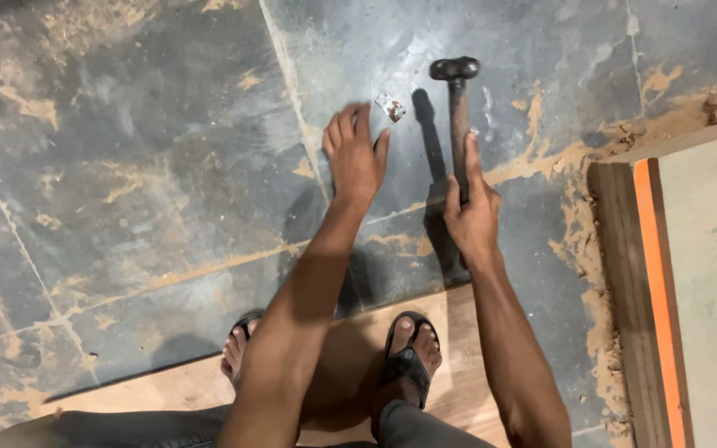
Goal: The person assembles a cabinet by handling small hardware and using a hammer to drive a metal bracket into the floor. They manipulate screws and a hammer while seated on the floor near a partially assembled cabinet.
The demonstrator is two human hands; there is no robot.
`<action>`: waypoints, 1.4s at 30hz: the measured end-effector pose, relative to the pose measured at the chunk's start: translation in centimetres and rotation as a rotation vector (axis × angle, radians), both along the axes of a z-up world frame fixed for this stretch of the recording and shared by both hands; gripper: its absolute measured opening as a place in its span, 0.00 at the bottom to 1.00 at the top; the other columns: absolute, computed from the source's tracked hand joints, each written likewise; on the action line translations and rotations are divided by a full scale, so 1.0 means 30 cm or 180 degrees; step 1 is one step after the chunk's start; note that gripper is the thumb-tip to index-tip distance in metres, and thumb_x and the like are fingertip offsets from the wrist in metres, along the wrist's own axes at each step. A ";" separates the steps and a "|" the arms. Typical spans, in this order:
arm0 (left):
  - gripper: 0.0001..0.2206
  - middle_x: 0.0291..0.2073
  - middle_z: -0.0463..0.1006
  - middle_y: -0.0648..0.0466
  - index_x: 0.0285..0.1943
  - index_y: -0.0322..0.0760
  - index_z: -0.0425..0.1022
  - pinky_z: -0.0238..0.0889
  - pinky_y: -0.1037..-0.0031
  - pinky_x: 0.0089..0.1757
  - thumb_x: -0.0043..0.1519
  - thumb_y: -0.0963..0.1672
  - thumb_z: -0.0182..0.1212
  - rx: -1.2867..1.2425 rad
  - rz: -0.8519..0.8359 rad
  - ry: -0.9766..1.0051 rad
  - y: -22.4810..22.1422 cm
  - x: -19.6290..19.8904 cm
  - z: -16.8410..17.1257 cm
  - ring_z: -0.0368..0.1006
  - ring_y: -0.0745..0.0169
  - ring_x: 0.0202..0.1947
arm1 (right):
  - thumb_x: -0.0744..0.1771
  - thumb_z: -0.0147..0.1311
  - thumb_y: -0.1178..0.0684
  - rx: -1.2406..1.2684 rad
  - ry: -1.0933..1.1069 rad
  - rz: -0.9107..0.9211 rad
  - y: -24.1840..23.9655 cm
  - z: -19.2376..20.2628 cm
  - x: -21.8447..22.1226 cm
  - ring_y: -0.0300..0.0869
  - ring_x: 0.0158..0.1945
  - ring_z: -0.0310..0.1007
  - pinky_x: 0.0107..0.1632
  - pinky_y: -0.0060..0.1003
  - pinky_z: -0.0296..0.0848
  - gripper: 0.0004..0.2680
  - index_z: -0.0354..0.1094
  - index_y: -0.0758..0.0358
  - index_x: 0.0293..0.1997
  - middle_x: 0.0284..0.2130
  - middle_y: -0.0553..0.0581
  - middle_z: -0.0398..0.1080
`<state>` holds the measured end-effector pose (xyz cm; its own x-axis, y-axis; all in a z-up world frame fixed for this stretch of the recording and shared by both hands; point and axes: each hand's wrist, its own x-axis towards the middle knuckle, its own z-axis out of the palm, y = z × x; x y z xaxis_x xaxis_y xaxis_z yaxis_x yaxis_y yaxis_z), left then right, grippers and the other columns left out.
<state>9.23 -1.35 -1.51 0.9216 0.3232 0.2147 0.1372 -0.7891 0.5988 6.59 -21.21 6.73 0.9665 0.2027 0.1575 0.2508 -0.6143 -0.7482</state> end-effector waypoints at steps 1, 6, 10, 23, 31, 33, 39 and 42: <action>0.25 0.59 0.68 0.43 0.66 0.35 0.67 0.50 0.50 0.62 0.61 0.46 0.67 0.0062 -0.0083 0.0033 0.003 0.050 0.018 0.61 0.41 0.63 | 0.70 0.49 0.65 0.0101 0.0116 -0.0109 0.006 0.003 -0.004 0.57 0.57 0.78 0.50 0.42 0.77 0.27 0.44 0.51 0.79 0.66 0.73 0.66; 0.17 0.53 0.70 0.46 0.57 0.37 0.72 0.56 0.54 0.56 0.60 0.43 0.67 0.0054 -0.0644 0.1011 0.032 0.182 0.063 0.64 0.45 0.57 | 0.70 0.49 0.64 0.0193 0.0388 -0.0485 -0.021 -0.015 -0.034 0.54 0.49 0.76 0.49 0.39 0.76 0.27 0.43 0.52 0.81 0.58 0.70 0.74; 0.10 0.55 0.74 0.54 0.56 0.41 0.73 0.64 0.61 0.61 0.67 0.38 0.60 -0.0825 -0.0931 0.0843 0.061 0.131 0.024 0.68 0.53 0.59 | 0.71 0.49 0.64 0.0288 0.0234 -0.0409 -0.036 -0.036 -0.045 0.45 0.52 0.81 0.50 0.37 0.77 0.27 0.44 0.51 0.81 0.55 0.69 0.76; 0.40 0.72 0.54 0.42 0.74 0.31 0.56 0.38 0.49 0.70 0.52 0.44 0.72 -0.0040 -0.1041 0.0377 0.104 -0.165 0.037 0.46 0.41 0.75 | 0.70 0.55 0.55 -0.0339 0.0355 -0.0025 -0.074 -0.047 -0.122 0.56 0.32 0.79 0.35 0.45 0.74 0.13 0.65 0.69 0.61 0.30 0.70 0.74; 0.15 0.57 0.68 0.48 0.55 0.40 0.75 0.54 0.56 0.65 0.60 0.46 0.68 0.0420 -0.1203 0.0613 0.073 -0.147 0.006 0.64 0.46 0.64 | 0.70 0.55 0.55 -0.0270 0.0441 0.0042 -0.078 0.075 -0.111 0.52 0.24 0.73 0.30 0.44 0.69 0.08 0.67 0.70 0.51 0.23 0.66 0.70; 0.07 0.48 0.72 0.53 0.56 0.44 0.78 0.62 0.59 0.61 0.72 0.45 0.60 0.0671 -0.1382 0.0731 0.069 -0.079 -0.027 0.72 0.53 0.57 | 0.70 0.56 0.55 -0.0296 0.0476 -0.0092 -0.075 0.098 -0.115 0.51 0.21 0.70 0.29 0.44 0.68 0.08 0.67 0.69 0.49 0.20 0.66 0.68; 0.20 0.51 0.69 0.42 0.61 0.26 0.71 0.68 0.61 0.48 0.67 0.46 0.63 0.1202 -0.1002 0.0625 0.005 0.113 0.007 0.74 0.49 0.44 | 0.70 0.56 0.55 -0.0201 0.0285 -0.0236 -0.101 0.096 -0.124 0.49 0.21 0.69 0.29 0.42 0.67 0.08 0.67 0.70 0.49 0.21 0.65 0.67; 0.37 0.52 0.66 0.39 0.71 0.24 0.58 0.67 0.62 0.49 0.56 0.49 0.68 0.0636 -0.0899 0.1216 -0.024 0.098 0.071 0.72 0.44 0.46 | 0.70 0.55 0.55 -0.0241 0.0342 -0.0275 -0.122 0.059 -0.120 0.51 0.22 0.68 0.30 0.43 0.67 0.08 0.67 0.70 0.49 0.21 0.66 0.66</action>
